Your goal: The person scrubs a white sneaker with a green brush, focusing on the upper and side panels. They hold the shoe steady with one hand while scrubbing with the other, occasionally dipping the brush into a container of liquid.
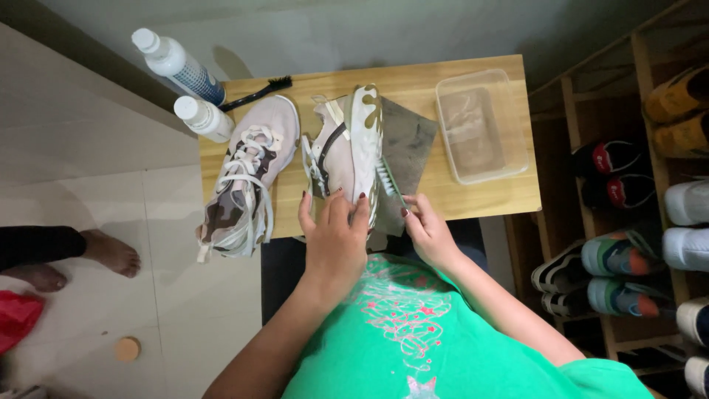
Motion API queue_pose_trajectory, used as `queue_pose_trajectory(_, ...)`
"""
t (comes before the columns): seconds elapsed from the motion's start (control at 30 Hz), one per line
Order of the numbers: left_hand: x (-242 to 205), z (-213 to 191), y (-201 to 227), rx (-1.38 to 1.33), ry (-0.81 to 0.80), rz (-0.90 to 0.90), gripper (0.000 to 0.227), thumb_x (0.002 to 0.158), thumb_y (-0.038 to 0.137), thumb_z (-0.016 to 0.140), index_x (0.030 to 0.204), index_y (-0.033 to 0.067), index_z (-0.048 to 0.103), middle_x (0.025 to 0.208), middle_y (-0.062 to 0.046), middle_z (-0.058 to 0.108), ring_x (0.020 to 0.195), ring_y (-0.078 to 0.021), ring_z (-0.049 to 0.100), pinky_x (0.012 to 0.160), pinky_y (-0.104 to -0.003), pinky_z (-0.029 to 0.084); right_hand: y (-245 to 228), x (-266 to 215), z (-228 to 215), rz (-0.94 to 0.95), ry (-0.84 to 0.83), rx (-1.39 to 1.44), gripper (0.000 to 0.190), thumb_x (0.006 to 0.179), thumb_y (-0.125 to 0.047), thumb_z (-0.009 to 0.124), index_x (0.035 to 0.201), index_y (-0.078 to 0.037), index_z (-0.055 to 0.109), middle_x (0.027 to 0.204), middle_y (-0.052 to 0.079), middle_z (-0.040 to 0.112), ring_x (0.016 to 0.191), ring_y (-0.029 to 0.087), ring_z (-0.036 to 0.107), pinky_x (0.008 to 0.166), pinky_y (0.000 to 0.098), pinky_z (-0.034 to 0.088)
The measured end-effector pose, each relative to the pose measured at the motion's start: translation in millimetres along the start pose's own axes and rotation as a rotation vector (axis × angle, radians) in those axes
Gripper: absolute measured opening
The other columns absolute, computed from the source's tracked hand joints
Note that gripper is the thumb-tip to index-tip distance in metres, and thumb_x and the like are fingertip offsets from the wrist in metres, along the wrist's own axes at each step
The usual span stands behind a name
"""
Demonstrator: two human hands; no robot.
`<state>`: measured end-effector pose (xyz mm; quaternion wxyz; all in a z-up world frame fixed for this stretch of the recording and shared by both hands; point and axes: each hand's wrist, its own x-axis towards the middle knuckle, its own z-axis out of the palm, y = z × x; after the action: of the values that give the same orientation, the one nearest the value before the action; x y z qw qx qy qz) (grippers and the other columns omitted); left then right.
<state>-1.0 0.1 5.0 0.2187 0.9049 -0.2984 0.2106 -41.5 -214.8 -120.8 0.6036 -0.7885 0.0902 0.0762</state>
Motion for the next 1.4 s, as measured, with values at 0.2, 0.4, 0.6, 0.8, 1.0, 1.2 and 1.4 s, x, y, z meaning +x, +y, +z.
queue_pose_trajectory(0.2,-2,3,-1,-0.032,-0.016,-0.02,0.026,0.09,-0.006,0.053,0.11,-0.0012,0.07,0.089,-0.01,0.051,0.107,-0.0366,0.064,0.107,-0.074,0.025,-25,-10,-7,-0.032,0.055,0.089,0.033,0.103,-0.014,0.049,0.135,-0.011,0.058,0.058,0.006,0.056,0.055,0.013,0.052,0.053,0.0253,0.044)
queue_pose_trajectory(0.4,-1,5,1,-0.011,0.032,-0.006,0.023,0.092,-0.001,0.056,0.111,-0.0014,0.069,0.087,-0.01,0.048,0.104,-0.0368,0.064,0.106,-0.074,0.028,-15,2,-13,0.023,0.057,0.065,0.032,0.104,-0.016,0.046,0.134,-0.009,0.058,0.059,0.004,0.055,0.055,0.013,0.05,0.052,0.0273,0.043)
queue_pose_trajectory(0.6,-7,16,-3,-0.021,0.043,-0.007,0.022,0.094,0.003,0.058,0.113,-0.0022,0.068,0.088,-0.011,0.048,0.105,-0.0385,0.063,0.105,-0.076,0.027,-14,0,-9,-0.052,-0.04,0.147,0.031,0.106,-0.017,0.045,0.135,-0.007,0.054,0.054,0.003,0.05,0.049,0.012,0.047,0.047,0.0246,0.039)
queue_pose_trajectory(0.8,-4,18,0,0.051,0.131,-0.012,0.018,0.089,0.004,0.065,0.107,0.0019,0.07,0.085,-0.011,0.05,0.1,-0.0354,0.066,0.105,-0.072,0.034,-12,1,-13,-0.058,-0.01,0.184,0.031,0.105,-0.015,0.046,0.135,-0.007,0.053,0.053,0.003,0.048,0.047,0.011,0.045,0.044,0.0232,0.035)
queue_pose_trajectory(1.0,3,17,7,0.072,0.204,-0.052,0.011,0.091,0.001,0.066,0.102,0.0026,0.07,0.081,-0.01,0.051,0.096,-0.0345,0.068,0.102,-0.07,0.039,-5,4,-10,-0.111,0.034,0.269,0.03,0.107,-0.013,0.042,0.136,-0.008,0.049,0.053,0.002,0.042,0.046,0.009,0.039,0.043,0.0212,0.03)
queue_pose_trajectory(1.2,4,20,9,0.054,0.261,-0.074,0.008,0.095,-0.004,0.064,0.099,-0.0001,0.069,0.078,-0.009,0.049,0.091,-0.0358,0.069,0.102,-0.073,0.039,10,6,-11,-0.062,0.033,0.288,0.025,0.108,-0.017,0.047,0.133,-0.013,0.049,0.052,0.004,0.042,0.041,0.011,0.039,0.038,0.0221,0.034)
queue_pose_trajectory(1.4,7,15,11,0.036,0.245,-0.077,0.006,0.096,-0.006,0.065,0.094,-0.0032,0.069,0.075,-0.008,0.048,0.089,-0.0367,0.068,0.099,-0.074,0.039,-4,3,-8,-0.069,0.045,0.28,0.025,0.11,-0.017,0.045,0.134,-0.012,0.048,0.054,0.005,0.039,0.041,0.012,0.037,0.037,0.0231,0.033)
